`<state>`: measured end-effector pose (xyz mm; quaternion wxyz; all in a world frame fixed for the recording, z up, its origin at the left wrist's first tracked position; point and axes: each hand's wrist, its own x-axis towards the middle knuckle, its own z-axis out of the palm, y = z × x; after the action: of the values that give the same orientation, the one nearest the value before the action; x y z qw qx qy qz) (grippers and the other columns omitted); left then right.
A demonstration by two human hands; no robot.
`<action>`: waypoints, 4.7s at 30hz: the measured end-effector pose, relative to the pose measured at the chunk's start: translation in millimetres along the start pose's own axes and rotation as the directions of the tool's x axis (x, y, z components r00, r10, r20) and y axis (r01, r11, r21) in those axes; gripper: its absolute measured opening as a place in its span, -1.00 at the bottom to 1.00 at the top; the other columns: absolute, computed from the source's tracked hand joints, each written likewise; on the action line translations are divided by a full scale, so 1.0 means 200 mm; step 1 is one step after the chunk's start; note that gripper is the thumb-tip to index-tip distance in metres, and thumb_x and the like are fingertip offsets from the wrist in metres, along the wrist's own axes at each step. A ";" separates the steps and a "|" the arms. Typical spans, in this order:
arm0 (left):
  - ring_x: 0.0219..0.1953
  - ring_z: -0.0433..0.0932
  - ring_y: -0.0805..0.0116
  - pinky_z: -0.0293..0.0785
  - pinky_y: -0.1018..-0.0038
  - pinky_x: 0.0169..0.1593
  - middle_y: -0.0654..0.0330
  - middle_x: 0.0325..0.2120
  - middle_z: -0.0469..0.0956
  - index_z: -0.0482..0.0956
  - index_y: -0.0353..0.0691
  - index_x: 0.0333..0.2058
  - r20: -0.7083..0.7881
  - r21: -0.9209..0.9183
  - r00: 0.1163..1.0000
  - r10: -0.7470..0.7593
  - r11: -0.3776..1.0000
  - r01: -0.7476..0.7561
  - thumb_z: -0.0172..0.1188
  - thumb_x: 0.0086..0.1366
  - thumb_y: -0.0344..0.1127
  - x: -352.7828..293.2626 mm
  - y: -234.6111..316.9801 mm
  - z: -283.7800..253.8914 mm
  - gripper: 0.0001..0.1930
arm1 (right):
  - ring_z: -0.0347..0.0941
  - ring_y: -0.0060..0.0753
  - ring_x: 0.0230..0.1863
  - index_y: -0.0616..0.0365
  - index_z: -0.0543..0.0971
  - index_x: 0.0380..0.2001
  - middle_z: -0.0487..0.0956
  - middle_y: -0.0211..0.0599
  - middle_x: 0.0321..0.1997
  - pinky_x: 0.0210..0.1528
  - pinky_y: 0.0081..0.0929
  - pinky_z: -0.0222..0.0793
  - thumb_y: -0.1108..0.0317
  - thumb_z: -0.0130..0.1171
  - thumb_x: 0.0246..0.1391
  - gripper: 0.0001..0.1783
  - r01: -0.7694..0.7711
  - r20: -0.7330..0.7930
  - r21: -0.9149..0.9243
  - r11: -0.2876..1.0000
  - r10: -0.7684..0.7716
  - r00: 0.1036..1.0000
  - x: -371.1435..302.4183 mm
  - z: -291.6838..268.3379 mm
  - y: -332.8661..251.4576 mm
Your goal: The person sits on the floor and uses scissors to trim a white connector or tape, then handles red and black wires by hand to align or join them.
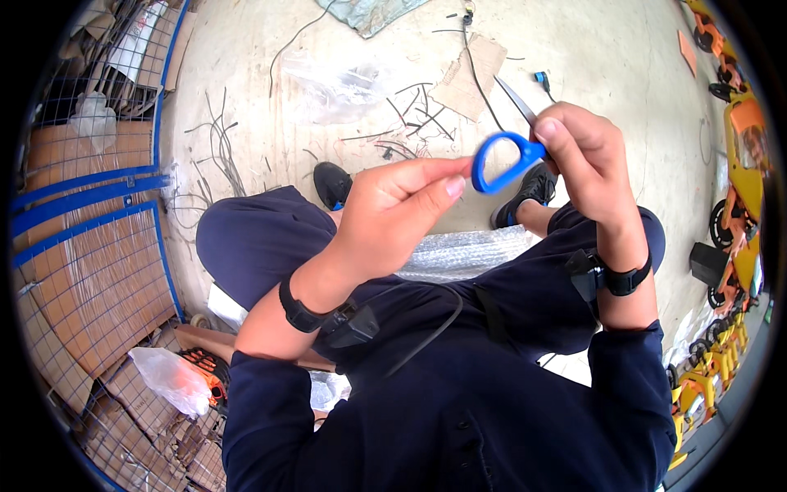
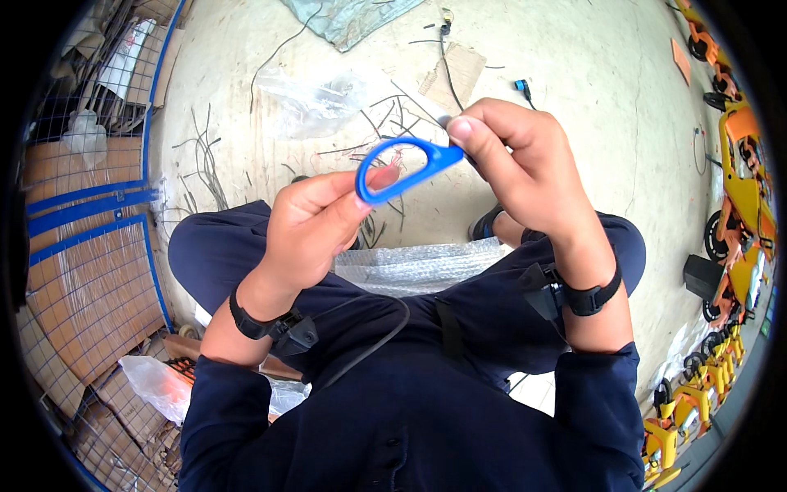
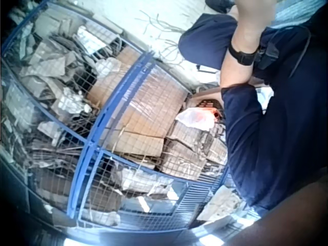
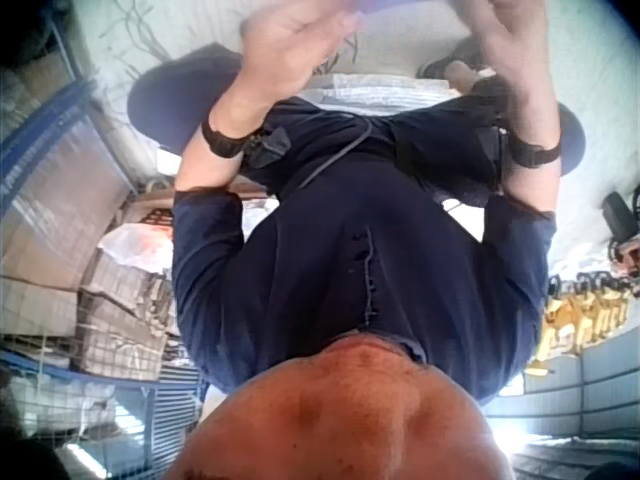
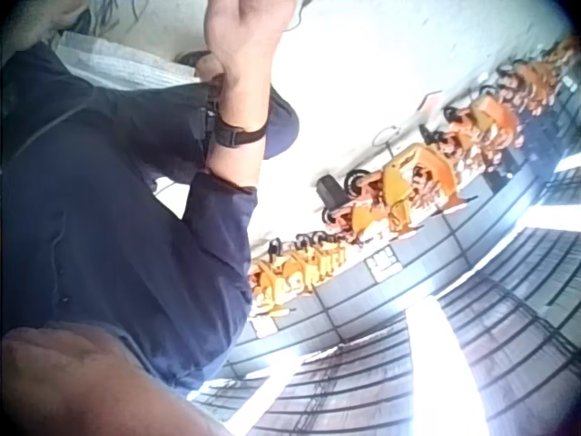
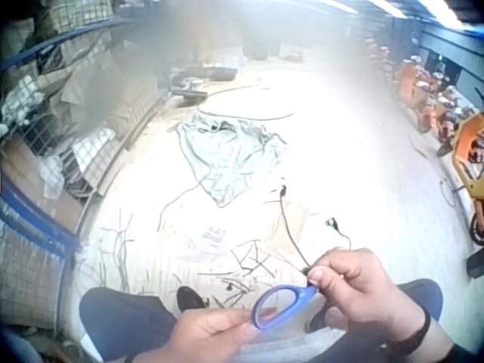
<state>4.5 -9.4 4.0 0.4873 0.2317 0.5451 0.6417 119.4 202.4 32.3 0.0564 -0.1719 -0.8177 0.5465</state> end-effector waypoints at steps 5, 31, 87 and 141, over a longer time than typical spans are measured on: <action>-0.59 0.27 0.76 0.14 0.76 -0.53 0.41 -0.58 0.45 0.50 -0.41 0.04 -0.034 -0.218 0.995 -0.090 0.973 0.081 0.04 0.37 -0.43 0.05 -0.04 0.02 -0.69 | 0.39 -0.25 -0.58 0.15 0.61 -0.46 0.51 -0.34 -0.61 -0.32 -0.44 0.30 0.35 0.17 0.14 -0.86 0.412 0.146 -0.161 0.897 -0.391 0.908 -0.02 0.13 -0.01; -0.30 0.52 0.63 0.48 0.69 -0.26 0.11 -0.21 0.63 0.58 -0.48 -0.20 -0.002 -0.154 0.997 0.075 0.985 -0.074 0.09 0.35 -0.43 0.03 -0.02 -0.02 -0.80 | 0.38 -0.26 -0.59 0.12 0.61 -0.48 0.49 -0.34 -0.66 -0.32 -0.48 0.27 0.29 0.17 0.15 -0.81 0.362 0.094 -0.111 0.926 -0.352 0.931 0.00 0.18 0.01; -0.38 0.47 0.72 0.42 0.72 -0.32 0.29 -0.38 0.65 0.57 -0.32 -0.02 -0.049 0.066 0.990 0.134 0.989 -0.130 0.09 0.36 -0.37 0.01 -0.03 -0.01 -0.73 | 0.39 -0.26 -0.58 0.15 0.61 -0.45 0.52 -0.35 -0.58 -0.35 -0.45 0.21 0.40 0.16 0.12 -0.89 0.477 0.123 -0.163 0.864 -0.462 0.879 -0.01 0.19 -0.01; -0.46 0.44 0.71 0.39 0.70 -0.38 0.26 -0.44 0.64 0.60 -0.36 -0.09 -0.102 0.180 0.956 0.275 0.950 -0.254 0.12 0.35 -0.40 0.02 -0.05 -0.03 -0.77 | 0.45 -0.33 -0.53 0.16 0.61 -0.42 0.60 -0.35 -0.48 -0.31 -0.50 0.31 0.36 0.15 0.16 -0.86 0.434 0.083 -0.111 0.894 -0.427 0.901 -0.03 0.11 -0.01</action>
<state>1.3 -10.0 -7.3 0.3405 0.3015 0.5899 0.6672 118.2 179.7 26.1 0.1417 0.0255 -0.8697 0.4722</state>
